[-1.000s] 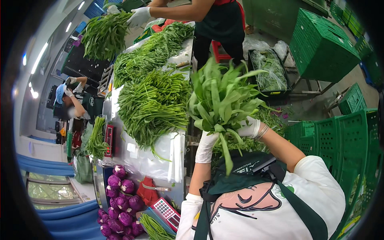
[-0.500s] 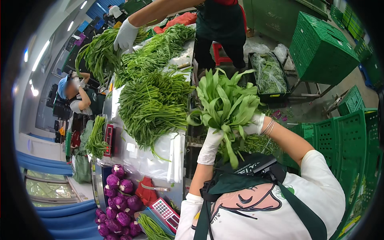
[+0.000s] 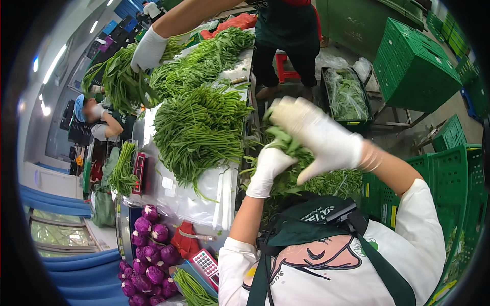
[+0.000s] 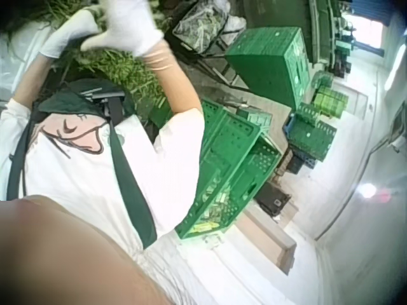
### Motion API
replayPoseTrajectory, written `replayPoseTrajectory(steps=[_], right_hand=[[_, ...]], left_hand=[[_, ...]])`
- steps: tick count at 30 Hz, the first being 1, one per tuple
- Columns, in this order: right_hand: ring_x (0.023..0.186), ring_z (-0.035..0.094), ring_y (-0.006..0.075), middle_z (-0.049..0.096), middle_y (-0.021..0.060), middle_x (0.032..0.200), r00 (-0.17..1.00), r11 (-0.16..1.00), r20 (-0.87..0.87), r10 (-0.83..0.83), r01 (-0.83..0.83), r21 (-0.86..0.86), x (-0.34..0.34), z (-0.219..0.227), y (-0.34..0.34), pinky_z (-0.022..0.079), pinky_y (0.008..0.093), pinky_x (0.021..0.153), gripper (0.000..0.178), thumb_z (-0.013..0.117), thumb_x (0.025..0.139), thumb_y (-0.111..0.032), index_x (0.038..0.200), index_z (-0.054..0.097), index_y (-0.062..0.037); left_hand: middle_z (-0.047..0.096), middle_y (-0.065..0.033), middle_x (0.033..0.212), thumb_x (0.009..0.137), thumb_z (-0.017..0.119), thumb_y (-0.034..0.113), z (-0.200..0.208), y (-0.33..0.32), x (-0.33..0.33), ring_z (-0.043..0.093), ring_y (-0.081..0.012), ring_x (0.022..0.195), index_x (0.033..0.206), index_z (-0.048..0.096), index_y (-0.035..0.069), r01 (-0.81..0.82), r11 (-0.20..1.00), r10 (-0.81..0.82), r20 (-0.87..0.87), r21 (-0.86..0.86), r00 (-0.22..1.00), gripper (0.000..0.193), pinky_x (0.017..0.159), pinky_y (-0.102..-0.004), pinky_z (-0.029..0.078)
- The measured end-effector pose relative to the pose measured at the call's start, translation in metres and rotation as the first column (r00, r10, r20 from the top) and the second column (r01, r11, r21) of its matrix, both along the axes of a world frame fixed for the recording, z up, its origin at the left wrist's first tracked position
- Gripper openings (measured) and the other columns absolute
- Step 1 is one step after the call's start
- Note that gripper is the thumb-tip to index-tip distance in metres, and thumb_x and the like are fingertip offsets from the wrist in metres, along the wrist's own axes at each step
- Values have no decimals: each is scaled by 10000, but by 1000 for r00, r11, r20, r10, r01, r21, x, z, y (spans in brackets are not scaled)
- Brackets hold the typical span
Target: The person sorts green leafy vegetables by hand, gathering them into bundles and placing them on a stainless steel table. They also handle purple cabbages and use a digital scale to weigh portions of the greens.
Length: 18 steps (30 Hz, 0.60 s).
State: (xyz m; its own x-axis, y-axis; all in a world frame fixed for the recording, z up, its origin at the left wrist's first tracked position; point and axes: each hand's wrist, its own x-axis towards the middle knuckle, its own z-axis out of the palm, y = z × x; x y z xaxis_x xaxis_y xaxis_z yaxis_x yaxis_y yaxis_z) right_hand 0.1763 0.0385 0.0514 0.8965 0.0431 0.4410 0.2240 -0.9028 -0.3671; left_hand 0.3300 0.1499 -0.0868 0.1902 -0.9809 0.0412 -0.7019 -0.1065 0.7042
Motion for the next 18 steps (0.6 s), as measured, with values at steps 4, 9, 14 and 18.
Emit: replayPoseTrajectory(steps=[4, 9, 14, 18], right_hand=[[1270, 371, 324, 384, 154, 1366, 958, 964, -280, -60, -17, -264, 13, -80, -13, 198, 516, 1095, 1088, 824, 466, -344, 1389, 304, -93], [1115, 512, 265, 557, 118, 1128, 961, 986, -273, 52, -92, -139, 12, -111, -18, 245, 507, 1076, 1104, 808, 495, -236, 1429, 231, -115], [802, 583, 280, 578, 100, 827, 959, 980, -274, 74, -121, -159, 15, -131, -21, 436, 434, 869, 1034, 736, 564, -120, 1443, 192, -110], [634, 579, 314, 573, 119, 684, 925, 988, -379, 1, -60, -144, 17, -127, -16, 448, 416, 580, 1026, 735, 555, -153, 1435, 208, -107]], left_hand=[[625, -186, 1037, 590, 722, 234, 33, -14, -16, 602, -318, 964, 1107, 586, 40, 48, 972, -54, 20, 230, 998, 569, 840, -362, 486], [616, -199, 1053, 560, 758, 253, 10, -9, -18, 593, -296, 996, 1189, 519, 7, 17, 924, 57, -182, 383, 982, 716, 853, -347, 472], [597, -218, 1107, 557, 785, 273, -1, -6, -26, 590, -287, 1012, 1213, 501, -8, -21, 931, 140, -304, 364, 942, 769, 866, -347, 464], [484, -276, 1254, 542, 809, 289, -16, 0, -27, 477, -319, 1193, 1342, 300, -80, -115, 931, 257, -397, 346, 881, 1018, 1011, -341, 364]])
